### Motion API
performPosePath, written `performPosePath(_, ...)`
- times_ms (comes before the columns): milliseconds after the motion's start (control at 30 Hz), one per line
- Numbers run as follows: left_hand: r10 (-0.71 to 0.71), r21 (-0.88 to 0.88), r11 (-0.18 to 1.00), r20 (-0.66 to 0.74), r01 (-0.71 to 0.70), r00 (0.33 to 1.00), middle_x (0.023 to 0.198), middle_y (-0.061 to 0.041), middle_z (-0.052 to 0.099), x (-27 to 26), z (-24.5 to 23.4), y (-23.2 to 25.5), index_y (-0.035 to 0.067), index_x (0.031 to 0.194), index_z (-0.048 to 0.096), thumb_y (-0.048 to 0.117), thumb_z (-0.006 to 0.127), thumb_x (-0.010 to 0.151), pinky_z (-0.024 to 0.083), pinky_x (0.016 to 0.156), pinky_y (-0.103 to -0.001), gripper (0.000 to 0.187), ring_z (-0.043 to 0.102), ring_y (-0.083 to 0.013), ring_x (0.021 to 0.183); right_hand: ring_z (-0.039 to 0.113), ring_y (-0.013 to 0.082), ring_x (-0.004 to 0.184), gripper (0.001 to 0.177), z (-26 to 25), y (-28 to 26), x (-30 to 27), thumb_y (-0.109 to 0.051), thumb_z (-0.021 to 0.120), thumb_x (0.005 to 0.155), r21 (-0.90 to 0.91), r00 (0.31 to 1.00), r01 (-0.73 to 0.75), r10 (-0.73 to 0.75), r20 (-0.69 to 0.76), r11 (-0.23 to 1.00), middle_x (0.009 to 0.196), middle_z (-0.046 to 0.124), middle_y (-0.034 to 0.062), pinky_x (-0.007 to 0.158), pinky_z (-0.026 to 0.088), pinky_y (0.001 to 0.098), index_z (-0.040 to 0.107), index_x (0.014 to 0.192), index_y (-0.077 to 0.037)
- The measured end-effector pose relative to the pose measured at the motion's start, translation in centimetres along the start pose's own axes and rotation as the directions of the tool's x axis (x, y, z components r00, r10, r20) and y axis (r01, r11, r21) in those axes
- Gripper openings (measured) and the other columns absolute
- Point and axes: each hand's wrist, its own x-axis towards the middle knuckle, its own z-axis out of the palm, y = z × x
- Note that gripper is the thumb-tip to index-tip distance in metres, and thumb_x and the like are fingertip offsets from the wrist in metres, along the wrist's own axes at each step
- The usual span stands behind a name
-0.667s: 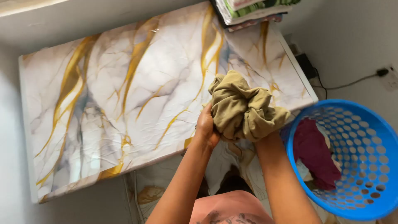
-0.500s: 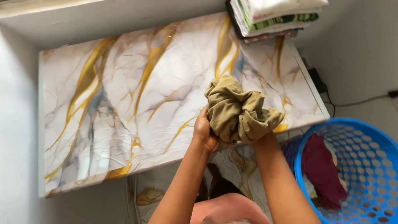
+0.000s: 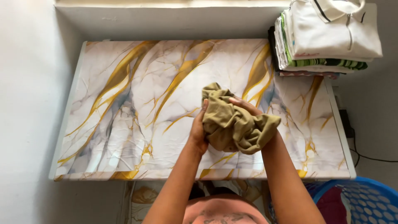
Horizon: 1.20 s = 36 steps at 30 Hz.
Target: Folding a green t-shirt on a marble-patterned surface.
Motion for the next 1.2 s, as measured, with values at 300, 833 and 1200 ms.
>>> performPosePath(300,0.544,0.045,0.836,-0.198,-0.547,0.816,0.121,-0.011,0.071,8.8,-12.6,0.3,0.000,0.127,0.065,0.002,0.057,0.089,0.054,0.097,-0.036,0.038,0.067,-0.0242,0.109,0.055,0.0177,0.134,0.043,0.5,-2.1,6.5,-0.036,0.078,0.088,-0.773,0.939,0.318,-0.297,0.175,0.549,0.141,0.062,0.0051,0.108,0.045,0.0379,0.074,0.126,-0.016)
performPosePath(833,0.439,0.479,0.866,-0.591,-0.143,0.677,0.158,-0.018,0.043,-2.8,-9.5,2.2,0.002,0.157,0.033,0.053,0.070,0.086,0.031,0.118,-0.041,0.095,0.042,-0.0284,0.144,0.066,0.0246,0.125,0.049,-3.4,8.9,2.2,-0.030,0.077,0.085,-0.923,0.872,0.007,-0.455,-0.183,0.385,0.131,0.070,0.0079,0.108,0.051,0.0406,0.068,0.133,-0.019)
performPosePath(1200,0.351,0.321,0.928,-0.578,-0.191,0.736,0.136,-0.016,0.064,5.7,-18.1,1.9,-0.002,0.144,0.050,0.019,0.063,0.093,0.050,0.104,-0.042,0.056,0.063,-0.0296,0.121,0.043,0.0351,0.138,0.073,0.4,7.6,9.6,-0.022,0.090,0.068,-0.985,0.881,-0.104,-0.446,-0.156,0.138,0.154,0.041,0.0121,0.104,0.045,0.0487,0.061,0.135,-0.018)
